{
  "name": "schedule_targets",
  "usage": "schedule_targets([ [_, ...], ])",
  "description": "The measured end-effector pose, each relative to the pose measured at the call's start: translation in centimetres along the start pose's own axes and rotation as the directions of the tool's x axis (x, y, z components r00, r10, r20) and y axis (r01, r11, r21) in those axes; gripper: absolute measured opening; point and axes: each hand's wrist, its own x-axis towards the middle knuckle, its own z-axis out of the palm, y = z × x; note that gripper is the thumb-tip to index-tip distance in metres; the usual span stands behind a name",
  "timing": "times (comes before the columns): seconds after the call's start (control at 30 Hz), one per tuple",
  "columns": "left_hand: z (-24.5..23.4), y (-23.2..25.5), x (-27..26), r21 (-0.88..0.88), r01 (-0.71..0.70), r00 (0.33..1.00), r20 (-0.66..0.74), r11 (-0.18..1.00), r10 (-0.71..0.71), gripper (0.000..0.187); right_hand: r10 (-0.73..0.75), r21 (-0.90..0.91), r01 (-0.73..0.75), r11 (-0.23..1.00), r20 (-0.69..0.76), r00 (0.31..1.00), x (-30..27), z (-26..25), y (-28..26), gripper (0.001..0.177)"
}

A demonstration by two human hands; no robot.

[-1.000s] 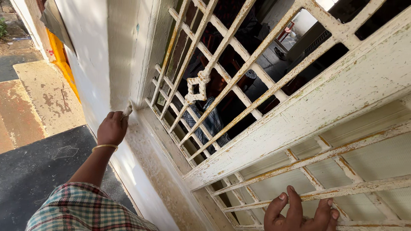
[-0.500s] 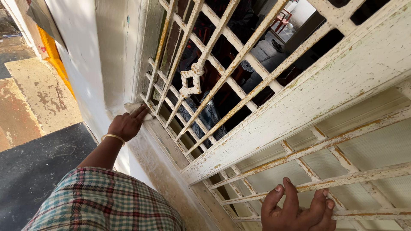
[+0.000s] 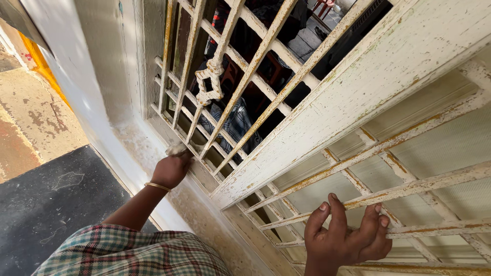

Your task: The person wipes a white metal window grill with a cloth, moving the cloth along the vertical and horizontal bars to remove dirt.

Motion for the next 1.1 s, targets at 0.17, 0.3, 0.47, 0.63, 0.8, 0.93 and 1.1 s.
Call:
schedule_targets([
  [0.17, -0.6, 4.7, -5.7, -0.026, -0.226, 0.973, -0.045, 0.974, 0.225, 0.036, 0.015, -0.003, -0.015, 1.000, -0.003, 1.000, 0.3, -0.3, -0.4, 0.021],
  [0.3, -1.9, 5.6, -6.9, 0.293, -0.322, 0.929, -0.087, 0.900, 0.361, 0.050, 0.008, -0.002, -0.008, 1.000, -0.015, 1.000, 0.5, -0.2, -0.4, 0.020],
  [0.47, -0.8, 4.5, -6.2, 0.196, -0.338, 0.868, -0.312, 0.920, 0.386, 0.041, 0.006, 0.015, -0.006, 1.000, -0.021, 1.000, 0.5, -0.2, -0.4, 0.021],
  [0.63, 7.2, 4.3, -6.0, -0.626, 0.254, 0.945, -0.001, 0.737, -0.327, 0.034, -0.002, -0.007, 0.002, 1.000, -0.026, 1.000, 0.7, -0.3, -0.4, 0.021],
  [0.8, 8.9, 5.6, -5.4, -0.742, 0.496, 0.603, 0.668, -0.451, -0.435, 0.030, 0.004, -0.003, -0.004, 1.000, -0.023, 1.000, 0.5, -0.3, -0.5, 0.021],
  [0.93, 6.4, 7.7, -4.5, -0.676, 0.227, 0.712, 0.606, -0.701, -0.353, 0.025, 0.008, -0.008, -0.008, 1.000, -0.018, 1.000, 0.6, -0.3, -0.5, 0.021],
  [1.1, 7.1, 7.2, -4.3, -0.678, 0.223, 0.874, 0.458, -0.700, -0.165, 0.030, 0.012, -0.021, -0.012, 1.000, -0.003, 1.000, 0.3, -0.3, -0.4, 0.021],
])
